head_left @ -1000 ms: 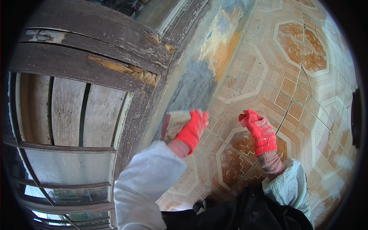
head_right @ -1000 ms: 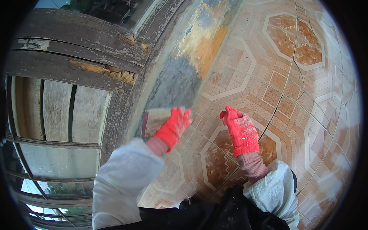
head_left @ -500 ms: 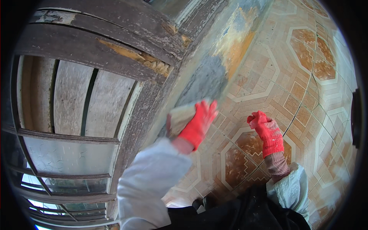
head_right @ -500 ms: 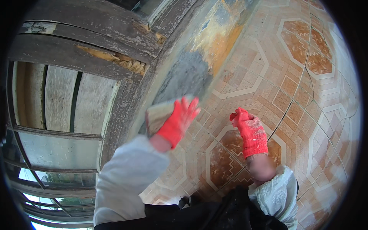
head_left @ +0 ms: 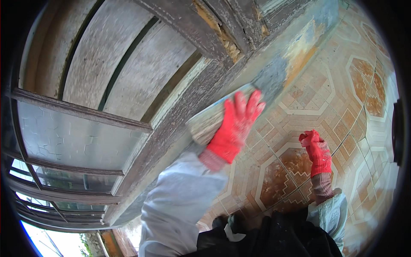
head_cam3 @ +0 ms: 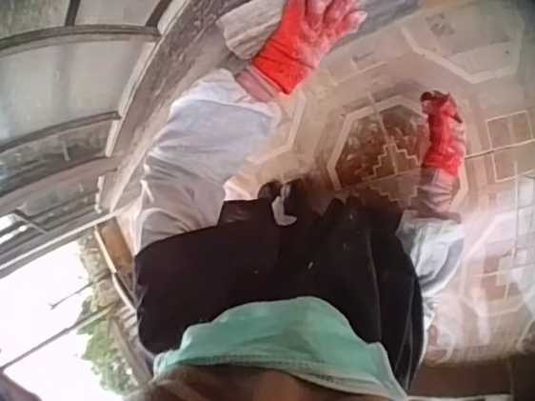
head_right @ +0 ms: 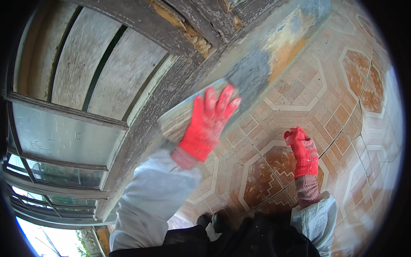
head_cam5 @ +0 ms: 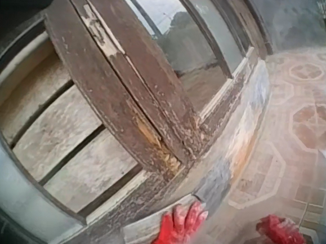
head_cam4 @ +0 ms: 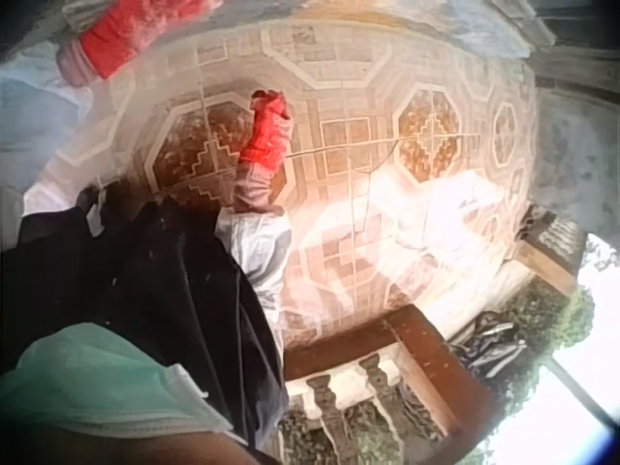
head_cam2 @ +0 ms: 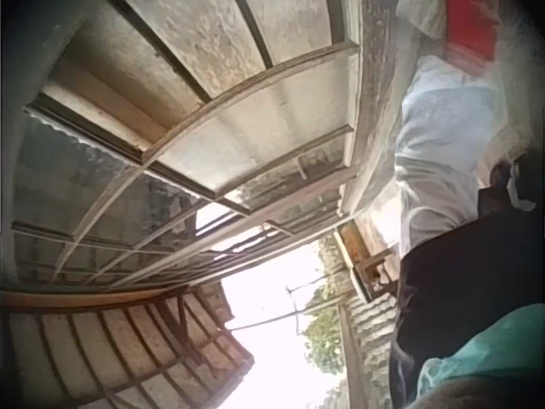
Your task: The person sands the exterior wall of a building next to a window frame using a sanding block held in their right hand while wearing red gloves.
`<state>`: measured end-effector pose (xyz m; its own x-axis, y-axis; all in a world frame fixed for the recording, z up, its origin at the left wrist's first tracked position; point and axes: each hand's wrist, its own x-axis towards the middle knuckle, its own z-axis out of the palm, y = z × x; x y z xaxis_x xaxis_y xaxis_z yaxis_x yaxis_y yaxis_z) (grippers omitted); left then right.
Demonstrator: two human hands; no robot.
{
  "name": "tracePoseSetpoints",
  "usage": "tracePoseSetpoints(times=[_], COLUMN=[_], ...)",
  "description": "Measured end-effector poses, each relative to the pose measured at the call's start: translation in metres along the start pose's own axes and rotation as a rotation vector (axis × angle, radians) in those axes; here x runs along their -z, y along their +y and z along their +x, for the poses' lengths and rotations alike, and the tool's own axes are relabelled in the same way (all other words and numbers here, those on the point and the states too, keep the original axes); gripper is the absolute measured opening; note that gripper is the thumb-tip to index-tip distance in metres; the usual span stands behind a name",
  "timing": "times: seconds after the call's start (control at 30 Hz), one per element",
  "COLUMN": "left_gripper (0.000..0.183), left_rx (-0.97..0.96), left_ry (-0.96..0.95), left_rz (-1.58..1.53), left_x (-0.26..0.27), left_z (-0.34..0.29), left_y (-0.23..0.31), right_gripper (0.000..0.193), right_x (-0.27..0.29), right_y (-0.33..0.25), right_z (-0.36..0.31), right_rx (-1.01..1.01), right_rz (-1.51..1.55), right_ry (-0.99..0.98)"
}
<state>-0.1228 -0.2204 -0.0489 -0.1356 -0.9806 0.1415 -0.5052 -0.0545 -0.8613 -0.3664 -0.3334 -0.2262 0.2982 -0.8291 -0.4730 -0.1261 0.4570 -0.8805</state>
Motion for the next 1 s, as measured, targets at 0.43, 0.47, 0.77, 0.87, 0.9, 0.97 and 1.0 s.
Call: tracePoseSetpoints(times=[0.43,0.47,0.77,0.87,0.9,0.97,1.0], left_gripper=[0.051,0.051,0.059,0.059,0.059,0.058,0.057], left_rx=[-0.066,-0.051,-0.121,0.003,-0.139,-0.214,-0.156], left_ry=[-0.002,-0.002,-0.105,-0.130,-0.123,-0.035,0.024], left_rz=[0.088,0.080,0.008,-0.101,0.327,0.433,0.150], left_x=[0.000,-0.006,-0.050,-0.047,-0.045,-0.025,-0.016], left_z=[-0.010,0.007,-0.167,-0.124,-0.086,-0.003,0.021], left_y=[0.006,0.011,0.053,0.063,0.063,0.065,0.060], right_gripper=[0.032,0.029,0.036,0.038,0.039,0.039,0.040], right_x=[-0.030,-0.029,0.004,-0.018,-0.021,-0.010,-0.007], right_y=[-0.036,-0.054,-0.040,-0.041,-0.041,-0.035,-0.022], right_z=[-0.038,-0.052,-0.031,-0.035,-0.035,-0.028,-0.016], right_rx=[0.002,0.111,0.109,0.051,0.032,0.023,0.045], right_rz=[-0.030,0.009,0.142,0.072,0.035,-0.032,0.003], right_ry=[-0.048,-0.081,-0.026,-0.048,-0.051,-0.030,-0.050])
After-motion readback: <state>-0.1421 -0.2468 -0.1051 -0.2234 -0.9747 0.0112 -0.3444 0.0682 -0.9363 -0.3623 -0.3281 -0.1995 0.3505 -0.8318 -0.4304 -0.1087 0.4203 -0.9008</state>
